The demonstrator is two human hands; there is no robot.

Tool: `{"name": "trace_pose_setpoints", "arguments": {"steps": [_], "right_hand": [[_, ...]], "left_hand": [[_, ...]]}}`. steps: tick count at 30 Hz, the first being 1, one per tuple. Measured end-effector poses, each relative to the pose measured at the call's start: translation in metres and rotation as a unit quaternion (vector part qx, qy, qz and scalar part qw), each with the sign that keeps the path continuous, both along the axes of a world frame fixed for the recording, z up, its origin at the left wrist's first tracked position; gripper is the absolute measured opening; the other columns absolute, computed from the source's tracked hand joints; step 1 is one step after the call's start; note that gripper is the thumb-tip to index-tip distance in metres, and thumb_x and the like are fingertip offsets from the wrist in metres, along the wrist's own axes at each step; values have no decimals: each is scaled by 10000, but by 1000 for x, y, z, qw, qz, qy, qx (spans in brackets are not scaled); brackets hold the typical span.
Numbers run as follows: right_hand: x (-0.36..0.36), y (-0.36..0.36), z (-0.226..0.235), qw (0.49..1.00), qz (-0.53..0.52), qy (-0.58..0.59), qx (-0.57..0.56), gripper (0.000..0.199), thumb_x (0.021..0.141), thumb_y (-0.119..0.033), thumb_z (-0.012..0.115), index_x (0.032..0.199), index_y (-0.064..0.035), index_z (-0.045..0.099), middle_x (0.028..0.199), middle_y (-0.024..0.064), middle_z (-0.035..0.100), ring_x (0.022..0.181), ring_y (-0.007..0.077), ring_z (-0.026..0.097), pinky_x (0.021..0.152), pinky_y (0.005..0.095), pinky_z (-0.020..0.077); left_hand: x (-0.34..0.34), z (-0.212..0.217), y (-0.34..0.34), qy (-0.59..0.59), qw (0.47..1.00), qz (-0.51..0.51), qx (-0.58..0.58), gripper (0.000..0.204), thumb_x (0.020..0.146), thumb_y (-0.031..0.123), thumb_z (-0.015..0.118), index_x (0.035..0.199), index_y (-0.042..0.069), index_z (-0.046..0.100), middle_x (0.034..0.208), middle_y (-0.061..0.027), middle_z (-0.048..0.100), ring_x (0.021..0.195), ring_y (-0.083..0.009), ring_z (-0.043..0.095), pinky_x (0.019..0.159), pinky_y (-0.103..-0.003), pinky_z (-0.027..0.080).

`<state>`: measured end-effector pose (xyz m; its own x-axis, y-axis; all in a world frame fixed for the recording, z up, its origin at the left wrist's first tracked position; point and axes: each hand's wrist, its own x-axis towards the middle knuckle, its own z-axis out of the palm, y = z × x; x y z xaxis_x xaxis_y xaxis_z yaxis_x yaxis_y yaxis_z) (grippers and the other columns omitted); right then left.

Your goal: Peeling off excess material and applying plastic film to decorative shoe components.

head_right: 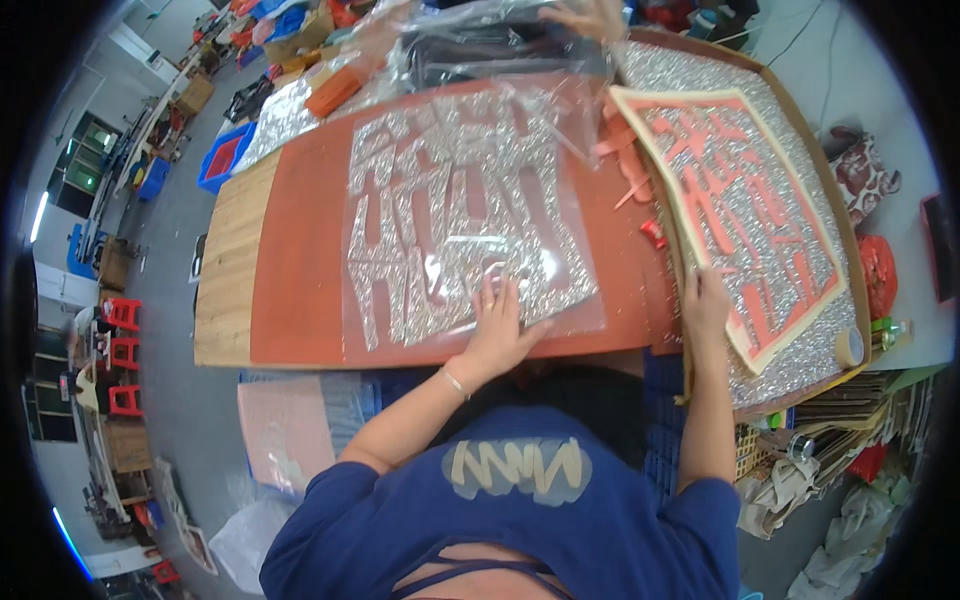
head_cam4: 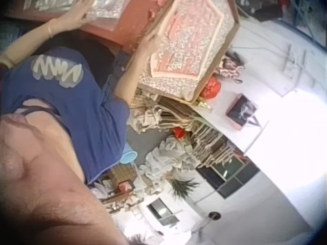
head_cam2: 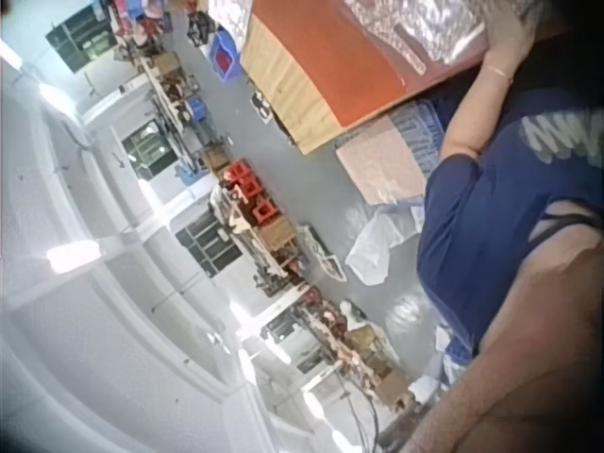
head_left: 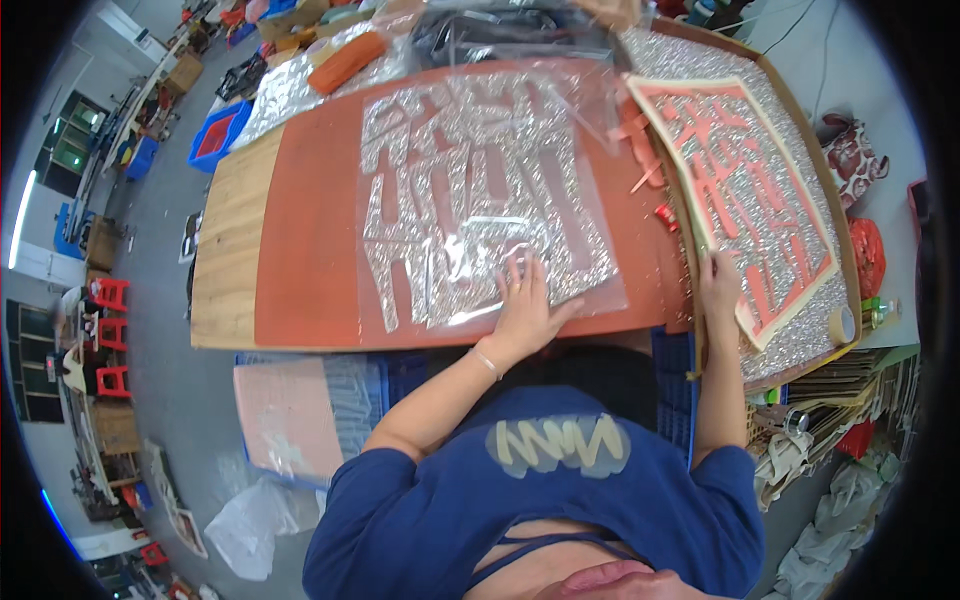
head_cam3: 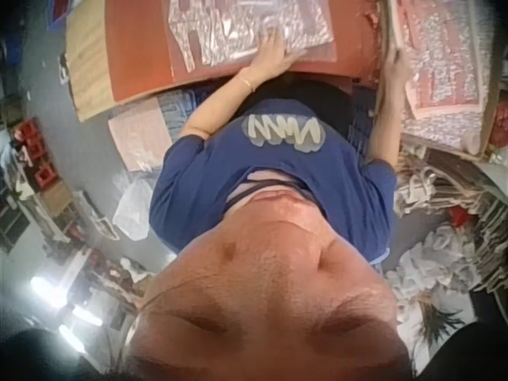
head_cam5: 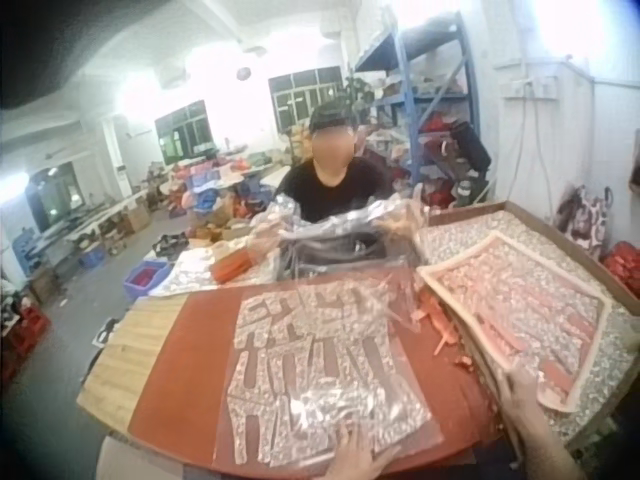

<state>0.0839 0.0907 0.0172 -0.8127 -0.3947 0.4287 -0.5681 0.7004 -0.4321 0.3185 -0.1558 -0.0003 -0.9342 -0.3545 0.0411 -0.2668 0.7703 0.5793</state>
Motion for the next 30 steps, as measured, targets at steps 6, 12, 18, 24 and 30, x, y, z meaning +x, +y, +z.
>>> {"name": "trace_pose_setpoints", "arguments": {"steps": [6, 12, 18, 24, 30], "right_hand": [[-14, 69, 26, 995, 71, -32, -60, 148, 901, -129, 578, 957, 4, 610, 882, 125, 578, 587, 173, 529, 551, 306, 443], [12, -12, 131, 939, 284, -128, -143, 173, 924, -118, 573, 846, 21, 641, 643, 18, 529, 543, 49, 494, 477, 209, 388], [-3, -22, 106, 968, 72, -235, 47, 223, 898, -162, 585, 804, 35, 633, 680, 123, 590, 584, 182, 576, 554, 343, 457], [22, 74, 16, 947, -26, -121, 298, 164, 845, -139, 559, 781, -1, 621, 789, 201, 632, 784, 386, 610, 685, 483, 472], [29, 75, -4, 966, -59, -110, 227, 128, 840, -121, 570, 811, -2, 607, 796, 194, 618, 803, 378, 603, 713, 471, 463]], "left_hand": [[11, -37, -12, 84, 989, 56, 107, 587, 949, 296, 510, 1375, -64, 325, 1446, -286, 291, 1376, -475, 181, 1120, -537, 133], [13, -32, -17, 287, 911, 124, 267, 385, 900, 61, 541, 1273, -16, 482, 1394, -212, 415, 1070, -246, 558, 913, -330, 457], [39, -31, -79, 301, 357, 30, 884, 428, 965, 352, 437, 1197, 20, 575, 929, -91, 683, 680, -111, 520, 543, -239, 486], [44, 3, -90, 271, 538, 133, 787, 457, 978, 361, 419, 1228, -3, 538, 1025, -127, 660, 797, -162, 609, 625, -265, 542], [-5, 31, -55, 159, 776, 128, 596, 432, 966, 292, 486, 1278, -7, 484, 1068, -178, 635, 942, -217, 615, 772, -320, 539]]}}
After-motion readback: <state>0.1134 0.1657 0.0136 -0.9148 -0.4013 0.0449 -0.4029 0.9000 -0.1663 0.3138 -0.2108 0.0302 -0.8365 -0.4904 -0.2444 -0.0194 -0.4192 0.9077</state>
